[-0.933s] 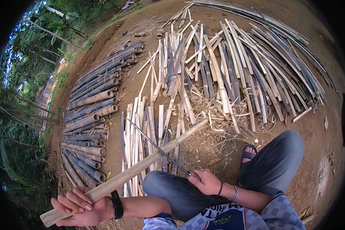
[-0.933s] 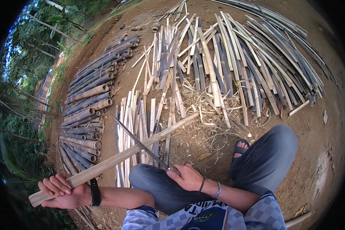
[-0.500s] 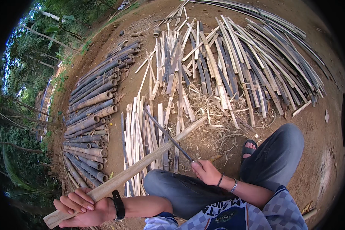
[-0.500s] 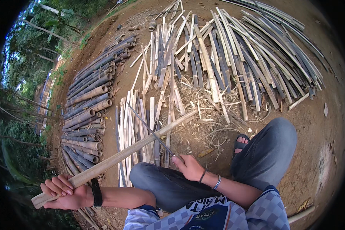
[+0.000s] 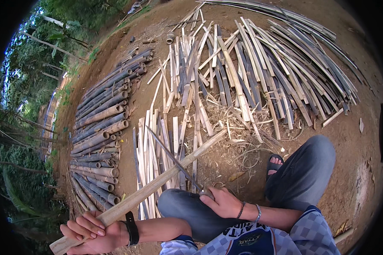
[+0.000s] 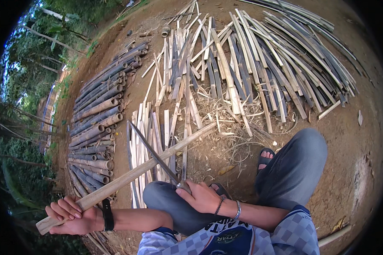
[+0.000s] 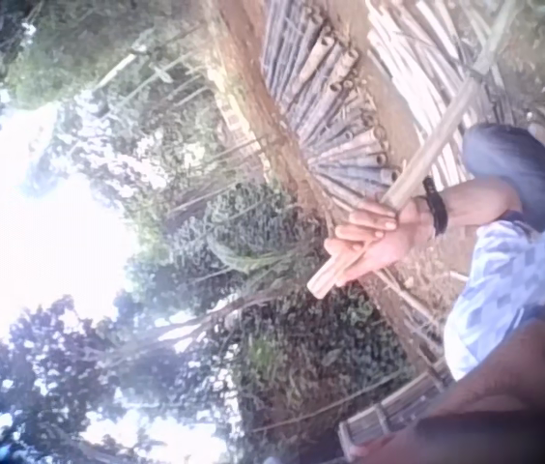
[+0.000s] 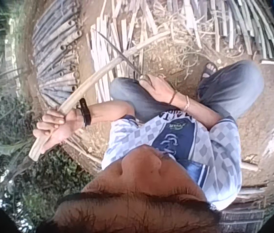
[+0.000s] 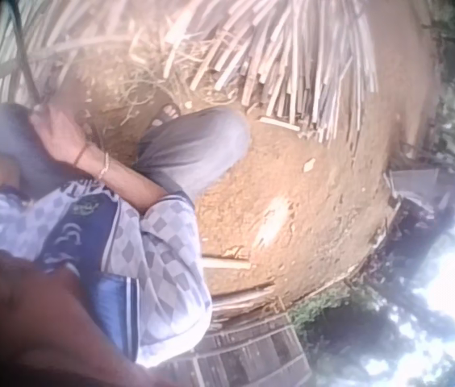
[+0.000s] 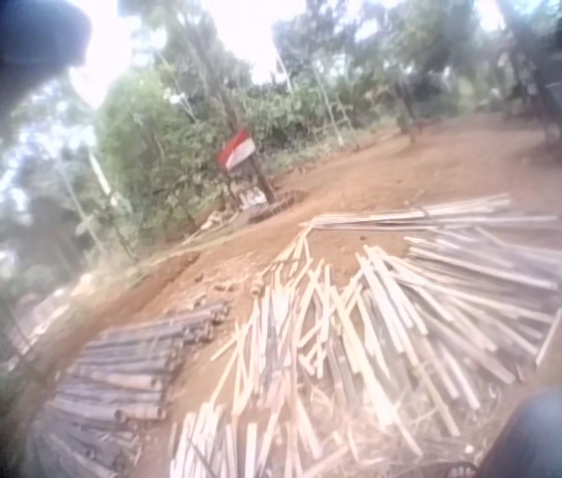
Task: The person shaves a thin strip of bamboo using a knife while holding it by hand against a pile of bamboo on the ground.
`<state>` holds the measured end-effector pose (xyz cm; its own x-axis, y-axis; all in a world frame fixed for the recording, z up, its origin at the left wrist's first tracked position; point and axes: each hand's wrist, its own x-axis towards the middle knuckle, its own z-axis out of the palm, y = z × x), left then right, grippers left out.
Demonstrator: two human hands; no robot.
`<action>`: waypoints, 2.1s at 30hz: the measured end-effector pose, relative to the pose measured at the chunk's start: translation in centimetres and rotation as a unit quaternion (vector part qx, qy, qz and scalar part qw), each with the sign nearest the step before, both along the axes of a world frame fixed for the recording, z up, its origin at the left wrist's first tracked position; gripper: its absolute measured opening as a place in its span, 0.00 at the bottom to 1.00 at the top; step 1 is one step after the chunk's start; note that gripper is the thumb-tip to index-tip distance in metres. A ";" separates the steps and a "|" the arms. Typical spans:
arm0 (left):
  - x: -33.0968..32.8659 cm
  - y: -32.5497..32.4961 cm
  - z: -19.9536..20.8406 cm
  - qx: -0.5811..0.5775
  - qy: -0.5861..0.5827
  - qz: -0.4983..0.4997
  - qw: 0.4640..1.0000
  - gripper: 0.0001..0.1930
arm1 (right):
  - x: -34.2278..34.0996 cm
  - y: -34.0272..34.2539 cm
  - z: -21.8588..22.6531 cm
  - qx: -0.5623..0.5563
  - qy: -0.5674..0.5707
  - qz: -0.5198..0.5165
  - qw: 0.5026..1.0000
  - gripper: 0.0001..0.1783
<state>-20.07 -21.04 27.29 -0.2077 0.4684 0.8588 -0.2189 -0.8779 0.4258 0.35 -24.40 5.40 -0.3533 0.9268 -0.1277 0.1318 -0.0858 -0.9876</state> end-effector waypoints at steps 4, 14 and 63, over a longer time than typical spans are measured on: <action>0.2 0.3 -0.1 -0.010 0.005 -0.003 1.000 0.30 | 0.4 -0.2 1.1 0.116 -0.026 0.081 0.990 0.25; -0.2 0.3 0.0 0.015 0.015 -0.009 1.000 0.30 | 0.2 -0.7 2.3 0.104 0.020 0.094 0.990 0.27; 0.6 0.1 0.1 0.014 0.026 0.000 1.000 0.31 | 0.7 -0.8 0.9 0.047 0.039 0.026 0.998 0.26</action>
<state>-19.50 -20.96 27.36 -0.1629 0.4447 0.8808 -0.1964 -0.8894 0.4127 1.08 -25.15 6.26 -0.4062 0.9137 -0.0109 0.0551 0.0126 -0.9984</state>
